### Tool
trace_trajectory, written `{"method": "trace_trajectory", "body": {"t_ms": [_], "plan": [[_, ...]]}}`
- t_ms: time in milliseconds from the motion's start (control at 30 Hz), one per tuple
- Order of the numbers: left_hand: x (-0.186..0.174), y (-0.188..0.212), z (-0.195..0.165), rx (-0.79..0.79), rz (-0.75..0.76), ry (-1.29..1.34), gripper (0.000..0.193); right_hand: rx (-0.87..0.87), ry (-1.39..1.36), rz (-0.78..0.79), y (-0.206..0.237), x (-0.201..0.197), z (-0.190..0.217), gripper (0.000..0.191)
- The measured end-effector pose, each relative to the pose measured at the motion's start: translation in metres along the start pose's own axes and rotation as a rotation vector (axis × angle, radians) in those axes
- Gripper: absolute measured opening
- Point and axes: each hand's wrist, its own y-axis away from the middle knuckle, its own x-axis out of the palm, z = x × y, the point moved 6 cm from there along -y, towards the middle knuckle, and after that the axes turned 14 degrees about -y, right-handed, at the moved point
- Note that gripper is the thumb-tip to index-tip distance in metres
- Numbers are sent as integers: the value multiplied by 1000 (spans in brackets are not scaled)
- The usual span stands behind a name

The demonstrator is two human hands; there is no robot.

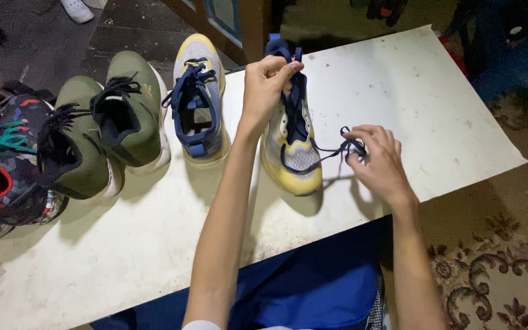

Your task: The person threads a navy shoelace through the eyelets of a sneaker, pulling the lace ends through the eyelets and tightening the lacing across the shoe's tongue. Several other pairs of sneakers are lined up on the board beside the shoe being laced.

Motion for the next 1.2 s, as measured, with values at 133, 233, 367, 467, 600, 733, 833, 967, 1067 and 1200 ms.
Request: {"method": "trace_trajectory", "body": {"t_ms": [133,233,367,467,600,733,833,967,1067,1200], "plan": [[1,-1,-2,4,15,7,21,-212,11,-46,-3,-1,42,44],[0,-1,-5,24,29,4,20,-145,-310,-131,-17,2,61,26],[1,-5,-12,70,63,13,31,-303,-440,-148,-54,13,90,31],[5,-9,-26,172,88,91,24,-342,-435,-174,-70,20,98,27],[2,-8,-27,51,133,88,20,-290,-543,-270,-70,18,89,33],[3,-2,-28,30,138,126,21,-265,-565,-193,-73,25,83,27],[4,-3,-26,20,106,141,23,-196,-550,-116,-74,33,76,20],[-1,16,-15,-14,109,-136,29,-258,-600,-66,-73,32,76,19],[-2,50,-8,-33,168,-165,30,-253,-601,3,-71,29,76,18],[5,67,-4,-118,120,-119,29,-245,-442,9,-71,25,76,17]]}}
